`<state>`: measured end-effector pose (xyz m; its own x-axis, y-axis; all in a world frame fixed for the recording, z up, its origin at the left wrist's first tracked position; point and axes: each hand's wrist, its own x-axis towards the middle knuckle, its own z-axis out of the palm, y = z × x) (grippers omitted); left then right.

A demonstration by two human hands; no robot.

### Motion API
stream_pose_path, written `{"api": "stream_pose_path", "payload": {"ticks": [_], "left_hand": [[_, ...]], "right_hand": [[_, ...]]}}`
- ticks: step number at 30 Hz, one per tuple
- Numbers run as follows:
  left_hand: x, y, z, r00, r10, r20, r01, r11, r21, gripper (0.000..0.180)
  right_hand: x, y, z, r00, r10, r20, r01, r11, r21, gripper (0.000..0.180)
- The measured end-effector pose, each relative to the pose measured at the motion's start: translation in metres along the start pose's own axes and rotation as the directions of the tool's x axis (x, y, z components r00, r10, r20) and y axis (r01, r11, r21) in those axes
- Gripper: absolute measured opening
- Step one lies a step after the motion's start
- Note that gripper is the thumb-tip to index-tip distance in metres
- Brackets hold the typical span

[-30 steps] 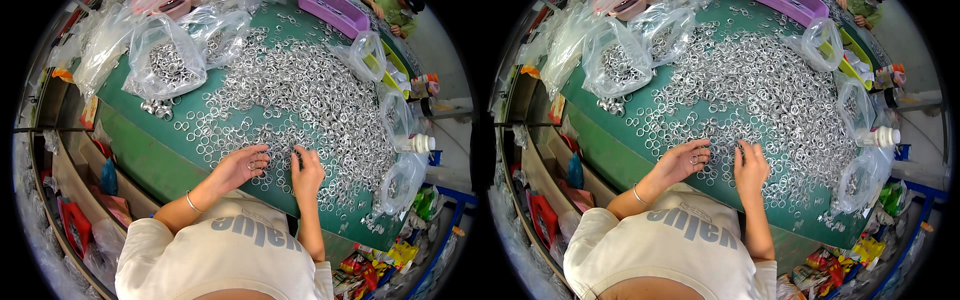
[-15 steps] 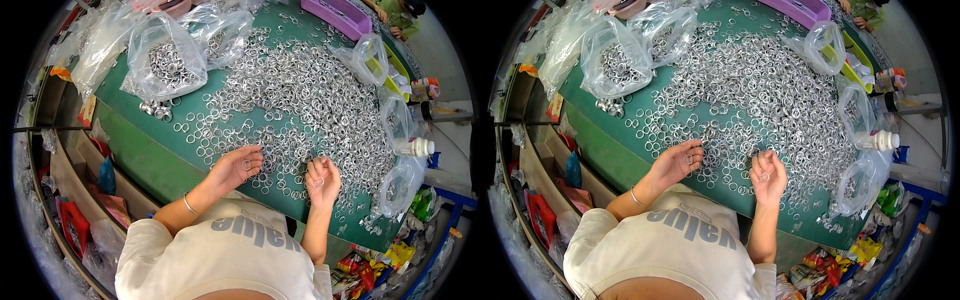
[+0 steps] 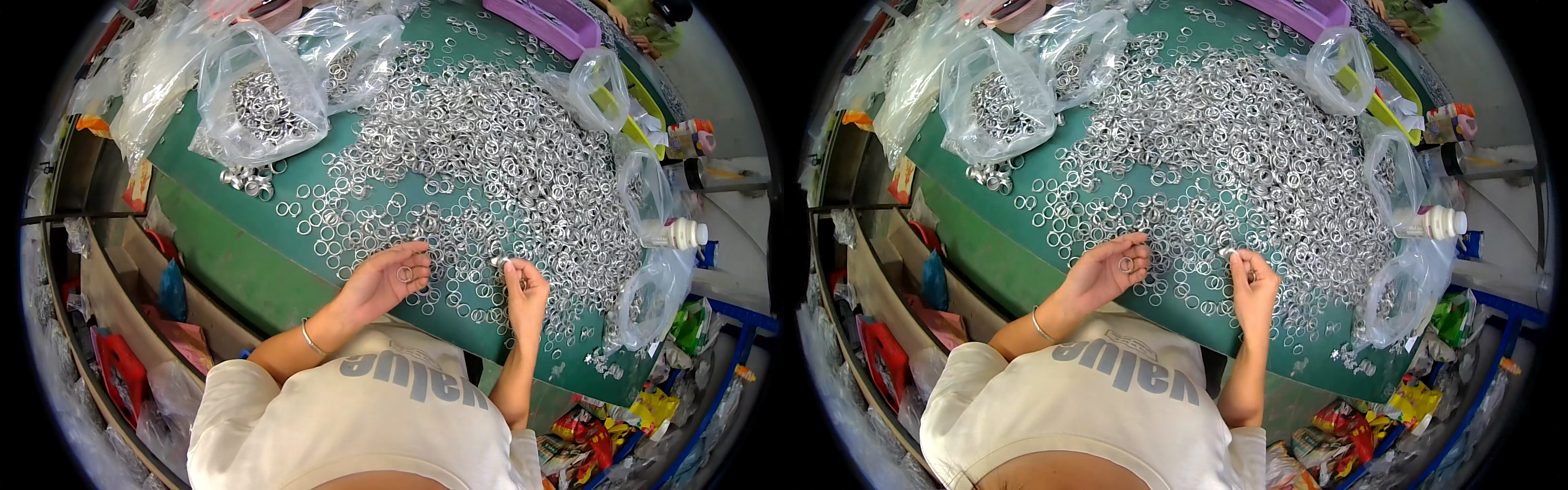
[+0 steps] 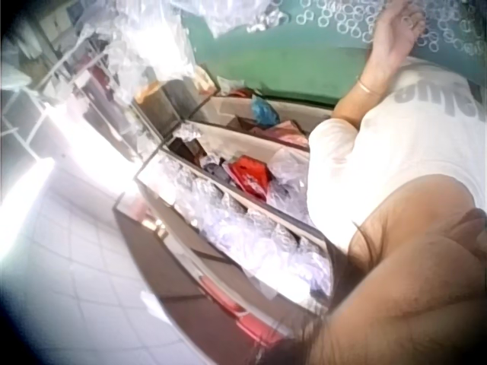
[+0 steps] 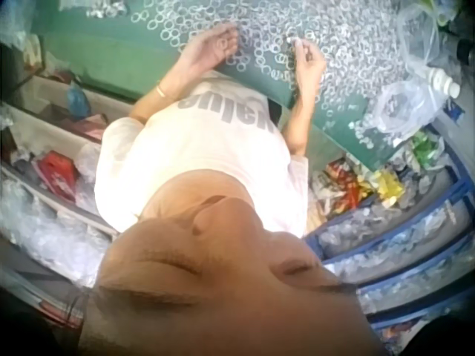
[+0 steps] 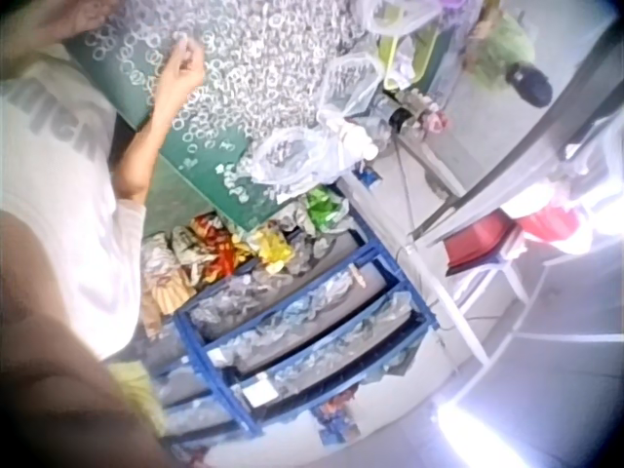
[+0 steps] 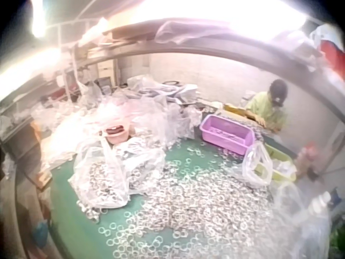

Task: The person picks up small metal rings and star-shaped charms from a large pile on a workbench, sorting them into groups by hand.

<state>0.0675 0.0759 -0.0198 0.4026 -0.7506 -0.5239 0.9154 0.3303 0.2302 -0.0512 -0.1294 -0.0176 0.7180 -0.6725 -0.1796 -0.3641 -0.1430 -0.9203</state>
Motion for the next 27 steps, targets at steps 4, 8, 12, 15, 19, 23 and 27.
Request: {"api": "stream_pose_path", "payload": {"ticks": [4, 8, 12, 15, 19, 23, 27], "left_hand": [[0.001, 0.0, 0.008, 0.997, 0.065, 0.029, -0.069, 0.971, 0.227, 0.024], [0.008, -0.002, 0.021, 0.997, 0.077, 0.031, -0.083, 0.881, 0.466, 0.022], [0.028, -0.007, 0.035, 0.963, 0.068, 0.262, -0.271, 0.218, 0.938, 0.023], [0.052, -0.014, 0.042, 0.953, 0.077, 0.294, -0.301, 0.38, 0.875, 0.027], [0.061, -0.009, 0.048, 0.978, -0.015, 0.206, -0.116, 0.788, 0.604, 0.034], [0.061, -0.003, 0.045, 0.973, -0.097, 0.208, 0.05, 0.974, 0.219, 0.05], [0.052, -0.003, 0.052, 0.99, -0.06, 0.13, 0.037, 0.984, 0.174, 0.058]], "right_hand": [[-0.004, 0.007, -0.022, 0.98, 0.14, 0.142, -0.187, 0.893, 0.409, 0.012], [-0.004, 0.003, -0.028, 0.945, -0.148, 0.29, -0.214, 0.388, 0.896, 0.022], [0.0, 0.004, -0.025, 0.938, -0.102, 0.33, -0.322, 0.088, 0.943, 0.024], [0.004, -0.003, -0.026, 0.947, 0.057, 0.315, -0.316, 0.336, 0.887, 0.019], [0.01, -0.005, -0.011, 1.0, 0.001, -0.02, 0.001, 0.996, 0.086, 0.015], [0.024, -0.006, 0.006, 0.961, -0.276, 0.023, 0.242, 0.796, -0.554, 0.016], [0.027, -0.012, 0.015, 0.985, -0.158, 0.065, 0.16, 0.722, -0.673, 0.014]]}}
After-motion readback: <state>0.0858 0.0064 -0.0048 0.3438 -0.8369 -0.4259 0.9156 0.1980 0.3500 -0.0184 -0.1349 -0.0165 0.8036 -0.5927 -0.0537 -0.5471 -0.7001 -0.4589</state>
